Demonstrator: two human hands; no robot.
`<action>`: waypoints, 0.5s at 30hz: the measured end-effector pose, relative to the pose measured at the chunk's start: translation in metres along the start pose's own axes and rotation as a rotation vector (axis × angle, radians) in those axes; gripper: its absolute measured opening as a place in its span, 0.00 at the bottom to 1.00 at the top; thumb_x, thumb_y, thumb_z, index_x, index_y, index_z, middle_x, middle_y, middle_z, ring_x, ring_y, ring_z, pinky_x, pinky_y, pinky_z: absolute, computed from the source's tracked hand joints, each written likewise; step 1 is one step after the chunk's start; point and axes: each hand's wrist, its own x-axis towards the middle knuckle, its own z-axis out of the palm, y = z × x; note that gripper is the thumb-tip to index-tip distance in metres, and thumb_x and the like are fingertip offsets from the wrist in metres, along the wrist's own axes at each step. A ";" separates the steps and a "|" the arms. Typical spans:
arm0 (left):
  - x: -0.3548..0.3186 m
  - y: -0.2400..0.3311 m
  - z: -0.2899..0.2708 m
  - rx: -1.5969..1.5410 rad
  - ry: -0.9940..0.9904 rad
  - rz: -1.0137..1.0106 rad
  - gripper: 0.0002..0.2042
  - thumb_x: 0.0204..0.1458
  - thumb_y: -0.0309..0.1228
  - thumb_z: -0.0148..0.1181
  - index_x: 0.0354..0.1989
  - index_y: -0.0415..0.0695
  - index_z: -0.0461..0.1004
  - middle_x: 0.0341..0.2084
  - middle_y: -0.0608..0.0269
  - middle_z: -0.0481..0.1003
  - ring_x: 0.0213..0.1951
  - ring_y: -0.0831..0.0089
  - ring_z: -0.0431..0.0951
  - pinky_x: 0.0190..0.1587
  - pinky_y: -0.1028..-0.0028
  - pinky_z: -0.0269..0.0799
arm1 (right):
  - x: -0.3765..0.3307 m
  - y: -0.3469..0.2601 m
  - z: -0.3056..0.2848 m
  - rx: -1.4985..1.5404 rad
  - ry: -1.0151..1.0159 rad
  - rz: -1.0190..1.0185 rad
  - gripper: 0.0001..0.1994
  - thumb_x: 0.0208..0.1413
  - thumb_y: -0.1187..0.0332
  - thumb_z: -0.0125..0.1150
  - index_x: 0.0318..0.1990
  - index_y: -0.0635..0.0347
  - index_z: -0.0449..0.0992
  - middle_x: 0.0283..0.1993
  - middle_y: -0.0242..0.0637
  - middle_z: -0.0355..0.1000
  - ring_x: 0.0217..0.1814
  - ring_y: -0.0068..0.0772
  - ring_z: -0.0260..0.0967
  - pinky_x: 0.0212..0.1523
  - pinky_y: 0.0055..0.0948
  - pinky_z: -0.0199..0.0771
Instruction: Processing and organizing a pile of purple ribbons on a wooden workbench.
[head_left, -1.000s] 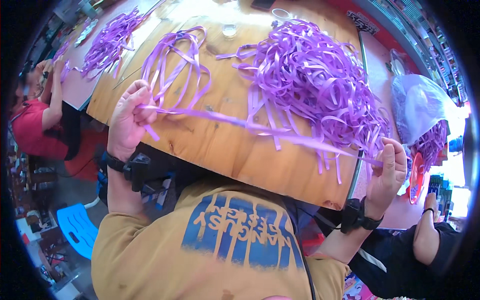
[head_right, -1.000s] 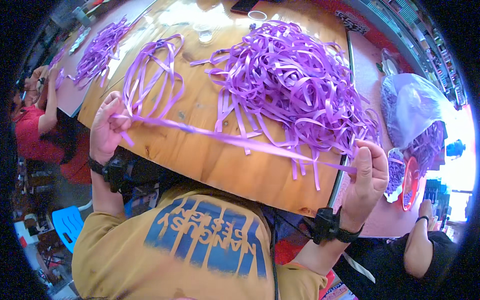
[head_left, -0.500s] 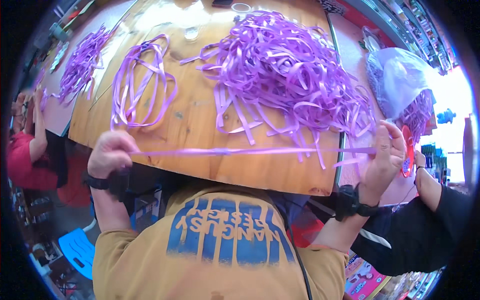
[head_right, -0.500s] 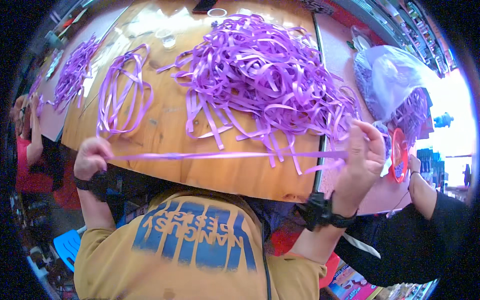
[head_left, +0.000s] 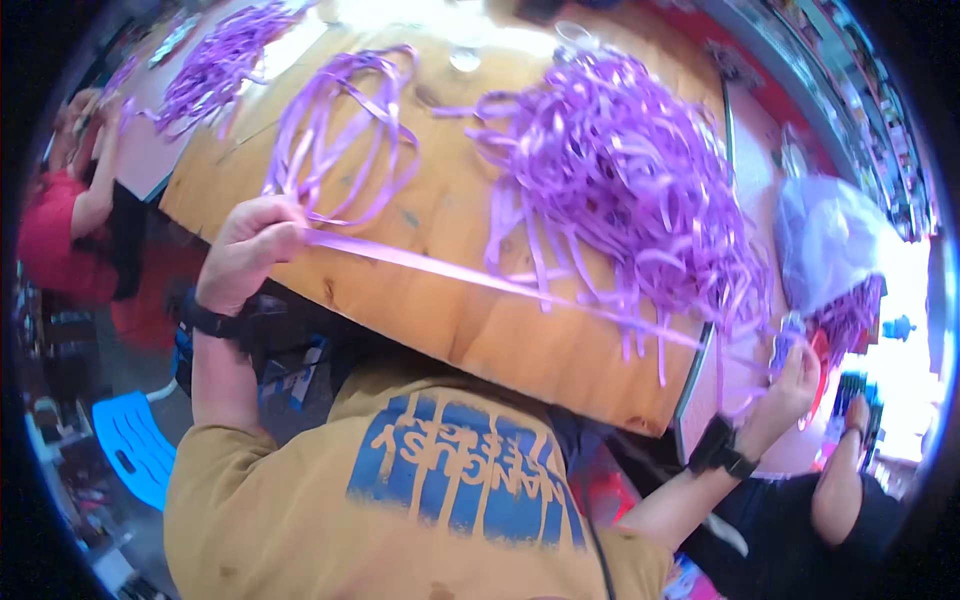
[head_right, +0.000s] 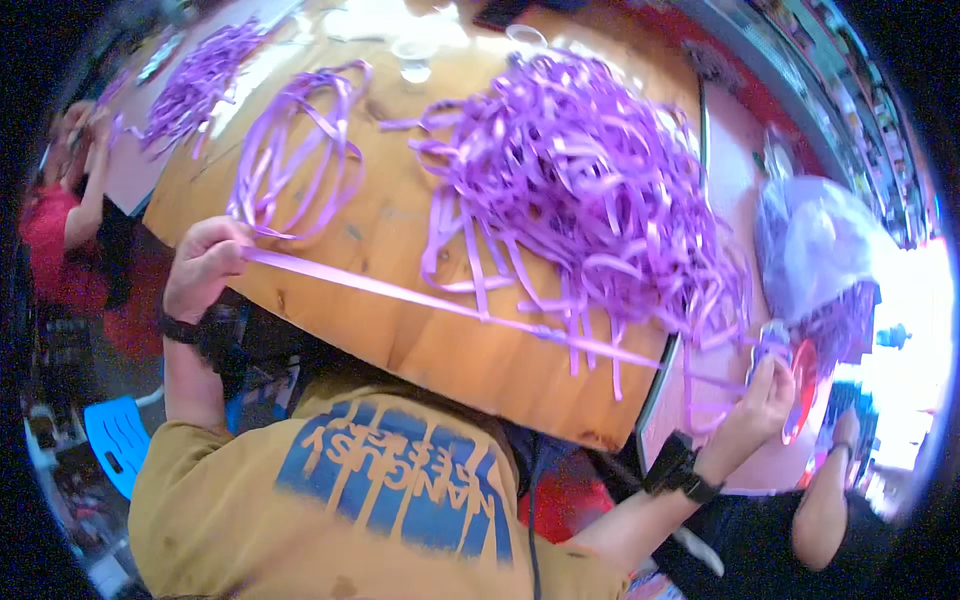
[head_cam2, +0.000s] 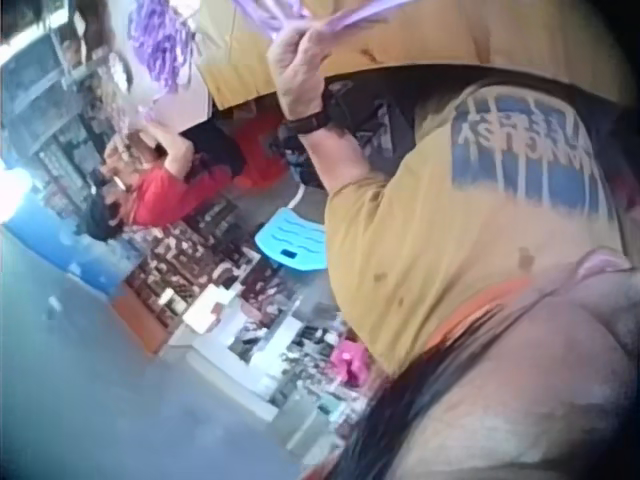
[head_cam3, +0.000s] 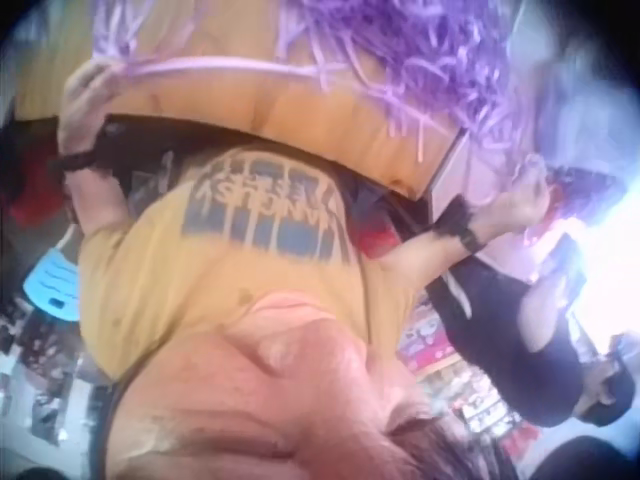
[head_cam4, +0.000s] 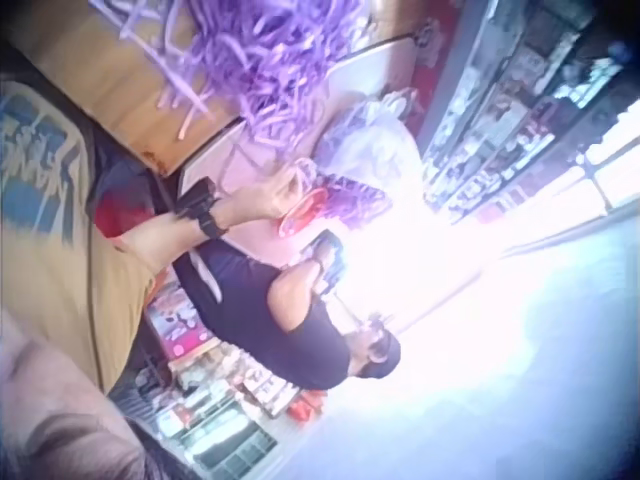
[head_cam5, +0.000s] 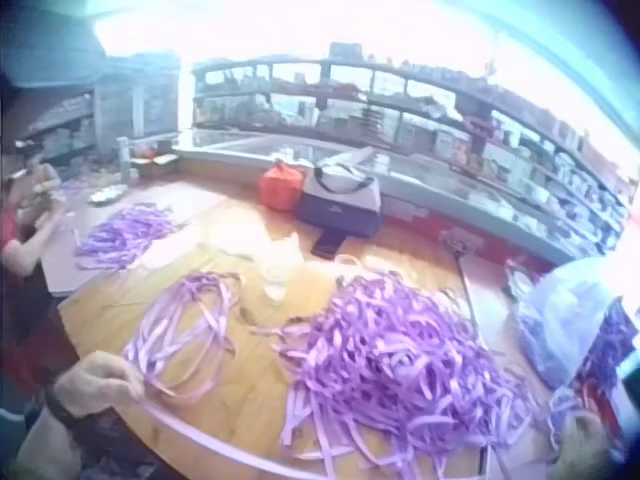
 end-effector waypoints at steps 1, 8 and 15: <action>0.007 0.009 0.009 0.071 0.032 -0.060 0.10 0.50 0.34 0.57 0.24 0.40 0.71 0.19 0.72 0.65 0.23 0.83 0.63 0.25 0.82 0.56 | 0.006 0.006 -0.001 -0.209 0.061 -0.053 0.11 0.55 0.68 0.55 0.42 0.66 0.70 0.37 0.34 0.71 0.38 0.24 0.68 0.38 0.22 0.67; 0.049 0.057 0.082 0.440 -0.622 0.247 0.06 0.51 0.29 0.54 0.28 0.38 0.72 0.21 0.59 0.71 0.25 0.70 0.71 0.29 0.74 0.66 | -0.076 -0.108 0.111 0.298 -0.805 -0.009 0.17 0.54 0.72 0.51 0.51 0.65 0.65 0.51 0.40 0.65 0.57 0.30 0.58 0.56 0.30 0.57; 0.089 0.078 0.107 0.503 -0.600 0.431 0.07 0.50 0.30 0.54 0.26 0.39 0.70 0.19 0.60 0.71 0.23 0.71 0.72 0.27 0.72 0.65 | -0.114 -0.155 0.162 0.743 -1.065 0.445 0.11 0.59 0.68 0.46 0.46 0.62 0.67 0.34 0.30 0.65 0.36 0.17 0.61 0.38 0.16 0.63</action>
